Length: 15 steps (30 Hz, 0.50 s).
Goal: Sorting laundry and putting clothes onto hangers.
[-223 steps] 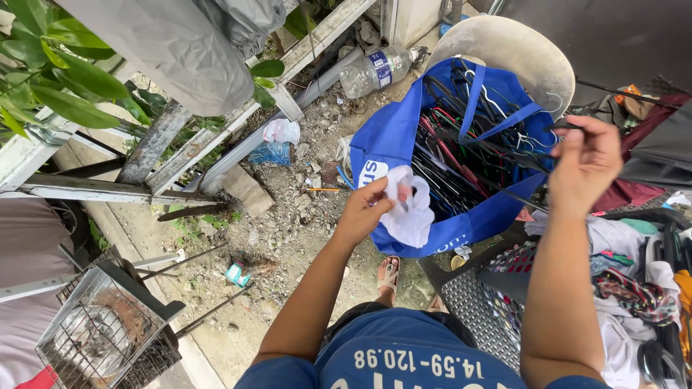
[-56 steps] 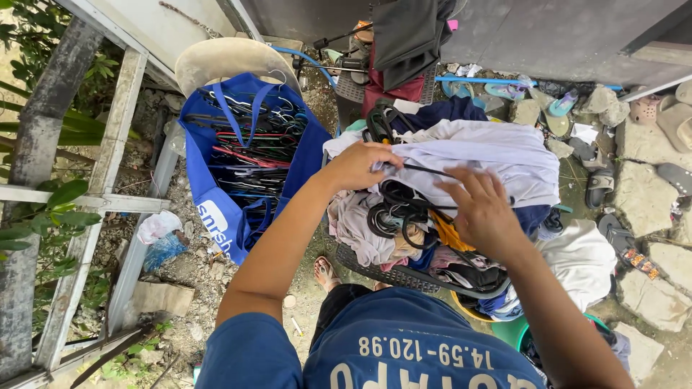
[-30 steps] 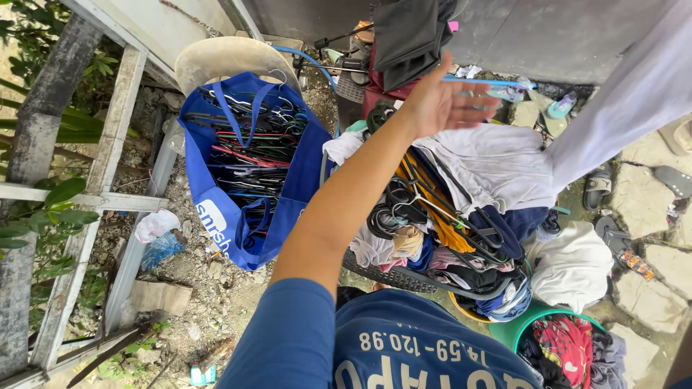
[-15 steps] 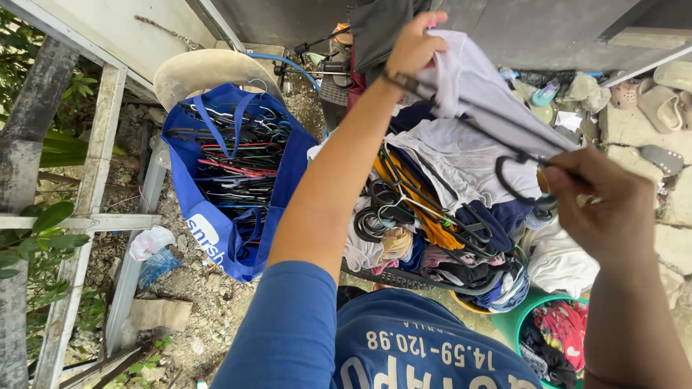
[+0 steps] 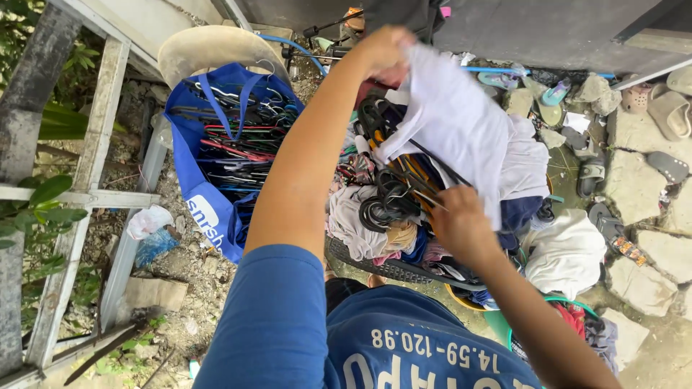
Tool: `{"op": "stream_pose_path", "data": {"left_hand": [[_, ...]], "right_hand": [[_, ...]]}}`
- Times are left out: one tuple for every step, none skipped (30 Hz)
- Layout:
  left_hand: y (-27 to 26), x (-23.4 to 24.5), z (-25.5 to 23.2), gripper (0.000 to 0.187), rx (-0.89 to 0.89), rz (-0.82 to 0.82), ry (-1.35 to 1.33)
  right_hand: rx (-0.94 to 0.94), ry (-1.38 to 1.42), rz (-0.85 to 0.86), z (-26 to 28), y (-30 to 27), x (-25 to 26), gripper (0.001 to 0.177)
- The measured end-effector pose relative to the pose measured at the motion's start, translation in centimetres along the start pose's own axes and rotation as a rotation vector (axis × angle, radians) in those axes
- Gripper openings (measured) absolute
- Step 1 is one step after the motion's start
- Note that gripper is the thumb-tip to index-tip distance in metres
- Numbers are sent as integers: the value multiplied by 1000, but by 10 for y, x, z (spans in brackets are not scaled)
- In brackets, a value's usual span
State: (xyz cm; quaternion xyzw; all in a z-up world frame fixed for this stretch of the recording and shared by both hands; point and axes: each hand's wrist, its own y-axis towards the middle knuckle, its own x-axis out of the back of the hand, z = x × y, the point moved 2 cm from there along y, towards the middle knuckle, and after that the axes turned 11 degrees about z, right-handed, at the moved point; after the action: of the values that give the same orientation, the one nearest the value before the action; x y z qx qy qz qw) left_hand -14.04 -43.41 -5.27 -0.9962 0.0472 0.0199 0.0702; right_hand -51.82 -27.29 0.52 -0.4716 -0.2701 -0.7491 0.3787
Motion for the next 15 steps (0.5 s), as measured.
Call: {"op": "stream_pose_path", "data": {"left_hand": [[-3, 13, 38, 21, 232, -13, 119], [-8, 27, 76, 20, 469, -19, 237], [-37, 14, 64, 20, 470, -27, 233], [-66, 1, 51, 24, 508, -34, 327], [-94, -13, 39, 28, 547, -40, 421], [-120, -26, 38, 28, 552, -42, 415], [-146, -35, 32, 23, 350, -270, 660], [-173, -45, 24, 19, 132, -501, 898], [-193, -59, 17, 19, 135, -508, 894], [-214, -71, 8, 17, 198, -581, 828], [-235, -83, 0, 15, 259, -654, 760], [-249, -91, 4, 15, 261, -655, 758], [-262, -99, 7, 14, 208, -668, 677], [-277, -107, 10, 13, 157, -684, 598], [-287, -117, 5, 13, 159, -689, 598]], "right_hand": [[20, -44, 38, 9, 3, -7, 32], [39, -86, 75, 18, 6, -15, 45], [47, -86, 80, 21, 10, -14, 45], [39, -130, 88, 26, 13, -13, 57], [30, -175, 95, 30, 17, -12, 69], [33, -173, 102, 35, 20, -8, 69], [10, -209, 80, 40, 23, -4, 77], [-8, -248, 54, 45, 29, 0, 86], [0, -249, 58, 39, 31, -12, 86], [1, -259, 78, 33, 35, -23, 92], [3, -268, 99, 26, 39, -34, 99], [4, -269, 101, 16, 41, -34, 99], [-28, -213, 176, 4, 43, -36, 100], [-57, -156, 250, -6, 46, -38, 101], [-53, -156, 251, -17, 50, -29, 101]]}}
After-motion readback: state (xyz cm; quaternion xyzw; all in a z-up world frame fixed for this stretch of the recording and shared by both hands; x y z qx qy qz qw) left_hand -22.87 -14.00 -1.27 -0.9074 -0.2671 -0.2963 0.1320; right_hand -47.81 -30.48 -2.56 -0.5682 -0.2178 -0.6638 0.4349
